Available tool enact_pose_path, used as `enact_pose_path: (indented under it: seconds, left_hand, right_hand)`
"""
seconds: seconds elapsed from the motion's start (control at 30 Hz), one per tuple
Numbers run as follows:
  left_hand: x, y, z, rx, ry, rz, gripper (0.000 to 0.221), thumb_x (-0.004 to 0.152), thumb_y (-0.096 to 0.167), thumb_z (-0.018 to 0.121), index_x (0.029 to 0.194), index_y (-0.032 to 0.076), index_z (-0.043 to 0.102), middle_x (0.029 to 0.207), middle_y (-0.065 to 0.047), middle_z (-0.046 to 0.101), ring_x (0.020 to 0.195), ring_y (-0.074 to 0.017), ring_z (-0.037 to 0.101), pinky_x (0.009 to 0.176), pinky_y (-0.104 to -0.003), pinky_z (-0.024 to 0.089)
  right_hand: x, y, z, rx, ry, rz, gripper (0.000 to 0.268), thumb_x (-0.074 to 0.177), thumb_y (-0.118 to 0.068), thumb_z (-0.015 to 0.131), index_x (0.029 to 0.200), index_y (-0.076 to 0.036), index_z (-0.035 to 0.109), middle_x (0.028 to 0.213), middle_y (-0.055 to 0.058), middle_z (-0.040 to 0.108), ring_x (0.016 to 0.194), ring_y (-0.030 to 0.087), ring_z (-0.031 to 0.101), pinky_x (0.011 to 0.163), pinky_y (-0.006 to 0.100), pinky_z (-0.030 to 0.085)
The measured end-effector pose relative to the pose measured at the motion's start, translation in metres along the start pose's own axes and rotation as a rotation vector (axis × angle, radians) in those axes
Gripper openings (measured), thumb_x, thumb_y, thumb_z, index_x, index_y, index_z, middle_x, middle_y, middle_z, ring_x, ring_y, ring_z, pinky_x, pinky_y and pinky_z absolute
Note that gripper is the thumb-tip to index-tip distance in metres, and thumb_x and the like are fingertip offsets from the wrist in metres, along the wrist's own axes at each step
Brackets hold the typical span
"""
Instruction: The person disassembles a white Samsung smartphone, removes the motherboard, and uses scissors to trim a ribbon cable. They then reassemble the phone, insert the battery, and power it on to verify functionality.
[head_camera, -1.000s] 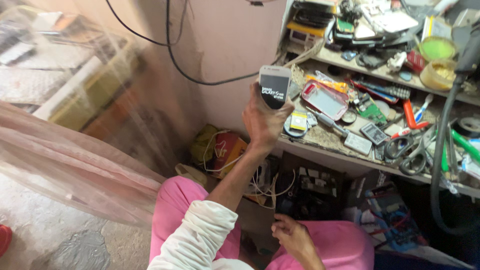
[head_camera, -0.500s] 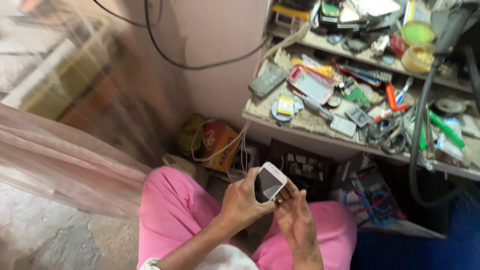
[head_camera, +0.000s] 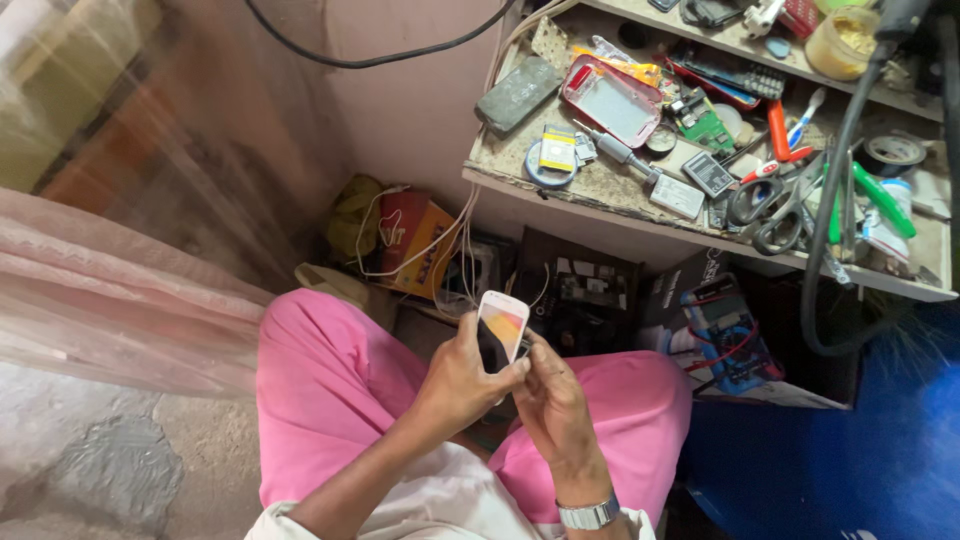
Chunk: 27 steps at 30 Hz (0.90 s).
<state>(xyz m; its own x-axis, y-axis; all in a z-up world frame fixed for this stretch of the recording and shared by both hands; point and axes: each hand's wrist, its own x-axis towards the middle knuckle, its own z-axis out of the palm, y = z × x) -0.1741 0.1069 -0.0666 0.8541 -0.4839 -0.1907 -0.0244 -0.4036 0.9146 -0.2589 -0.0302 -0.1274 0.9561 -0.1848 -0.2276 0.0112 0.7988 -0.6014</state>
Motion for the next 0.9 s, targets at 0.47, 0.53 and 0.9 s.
enact_pose_path:
  seconds: [0.47,0.53,0.9]
  left_hand:
    - [-0.006,-0.036,-0.015,-1.141,-0.604,-0.127,0.057,0.1,0.032,0.047,0.146,-0.003,0.048,0.094,-0.011,0.066,0.077,-0.0137,0.062,0.075,-0.027,0.053]
    - [-0.01,-0.032,-0.019,-1.184,-0.606,-0.135,0.06,0.098,0.031,0.045,0.146,-0.005,0.048,0.101,-0.014,0.069,0.085,-0.0171,0.066,0.084,-0.029,0.055]
    - [-0.018,-0.002,-0.039,-1.115,-0.386,-0.134,0.054,0.093,0.015,0.048,0.145,0.0,0.046,0.136,-0.019,0.065,0.11,-0.0223,0.07,0.092,-0.036,0.059]
  right_hand:
    - [0.015,-0.12,0.055,-0.891,0.435,-0.776,0.024,0.107,-0.019,0.062,0.123,-0.002,0.06,0.108,0.013,0.074,0.091,0.021,0.076,0.065,0.028,0.063]
    - [0.038,-0.158,0.059,-1.181,0.513,-0.988,0.02,0.109,-0.016,0.068,0.12,0.0,0.066,0.104,0.012,0.074,0.089,0.019,0.075,0.071,0.028,0.063]
    - [0.112,-0.203,0.04,-2.327,0.451,-1.234,0.024,0.095,-0.01,0.081,0.116,-0.003,0.075,0.124,0.015,0.074,0.111,0.032,0.071,0.095,0.045,0.055]
